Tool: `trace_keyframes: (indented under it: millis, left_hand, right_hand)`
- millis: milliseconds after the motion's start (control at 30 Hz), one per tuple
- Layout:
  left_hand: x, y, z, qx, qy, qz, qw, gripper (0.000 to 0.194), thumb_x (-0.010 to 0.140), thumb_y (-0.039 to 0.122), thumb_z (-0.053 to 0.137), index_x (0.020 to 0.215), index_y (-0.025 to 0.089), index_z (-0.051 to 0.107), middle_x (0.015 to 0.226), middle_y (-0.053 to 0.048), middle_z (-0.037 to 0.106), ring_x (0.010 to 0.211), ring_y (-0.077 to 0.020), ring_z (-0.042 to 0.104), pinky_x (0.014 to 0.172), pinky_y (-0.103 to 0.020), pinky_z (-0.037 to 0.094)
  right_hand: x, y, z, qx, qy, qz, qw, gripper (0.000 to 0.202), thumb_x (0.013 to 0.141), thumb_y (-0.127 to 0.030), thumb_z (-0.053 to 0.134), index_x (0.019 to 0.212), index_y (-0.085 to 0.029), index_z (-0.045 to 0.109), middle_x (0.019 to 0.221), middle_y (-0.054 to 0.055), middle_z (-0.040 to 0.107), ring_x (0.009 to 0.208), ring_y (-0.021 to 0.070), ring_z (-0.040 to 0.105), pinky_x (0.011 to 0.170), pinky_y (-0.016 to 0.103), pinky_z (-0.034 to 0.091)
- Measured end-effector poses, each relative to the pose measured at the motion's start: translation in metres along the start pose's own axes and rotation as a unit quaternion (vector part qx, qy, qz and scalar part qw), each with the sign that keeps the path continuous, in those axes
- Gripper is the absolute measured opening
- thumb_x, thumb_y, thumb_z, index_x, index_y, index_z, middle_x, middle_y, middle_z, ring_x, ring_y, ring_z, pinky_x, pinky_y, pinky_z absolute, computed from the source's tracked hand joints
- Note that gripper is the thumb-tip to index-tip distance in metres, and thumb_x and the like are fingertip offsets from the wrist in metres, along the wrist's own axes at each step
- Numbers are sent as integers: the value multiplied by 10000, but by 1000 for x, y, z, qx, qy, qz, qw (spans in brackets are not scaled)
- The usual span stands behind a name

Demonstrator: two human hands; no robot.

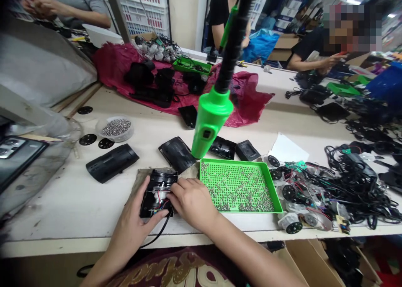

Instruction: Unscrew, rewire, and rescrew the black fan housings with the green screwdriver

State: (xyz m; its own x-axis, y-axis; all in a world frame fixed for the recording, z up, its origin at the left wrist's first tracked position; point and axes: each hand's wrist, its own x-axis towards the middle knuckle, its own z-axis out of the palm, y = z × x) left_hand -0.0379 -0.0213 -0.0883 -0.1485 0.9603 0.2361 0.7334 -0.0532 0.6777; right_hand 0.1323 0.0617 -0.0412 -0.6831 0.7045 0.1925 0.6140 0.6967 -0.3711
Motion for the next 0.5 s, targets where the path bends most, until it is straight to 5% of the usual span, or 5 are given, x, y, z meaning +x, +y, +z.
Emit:
trace_keyframes:
  millis: [133, 300, 500]
  left_hand:
    - [1, 2, 2, 10, 8, -8, 1000, 834, 846, 507, 607, 1516, 220, 202, 1420, -210, 503, 1286, -359, 509, 971, -554, 492]
    - [0, 5, 1, 6, -1, -3, 1000, 845, 849, 505, 604, 1523, 250, 165, 1425, -188, 508, 1295, -357, 501, 976, -546, 492]
    - [-3, 2, 0, -9, -13, -15, 1000, 868, 822, 309, 660, 1528, 267, 156, 1468, -170, 464, 1293, -351, 502, 995, -543, 482]
  right_hand:
    - [-1, 2, -5, 40, 10, -8, 999, 234, 976, -213, 477, 812, -162, 635, 737, 29, 631, 673, 144, 604, 626, 241, 453]
    - [-11, 5, -13, 158, 125, 39, 979, 128, 943, -175, 549, 842, -178, 628, 756, 24, 655, 700, 135, 637, 635, 224, 494]
    - [-39, 7, -19, 101, 183, -49, 977, 135, 915, -98, 523, 916, -191, 620, 809, 67, 703, 733, 165, 690, 619, 254, 546]
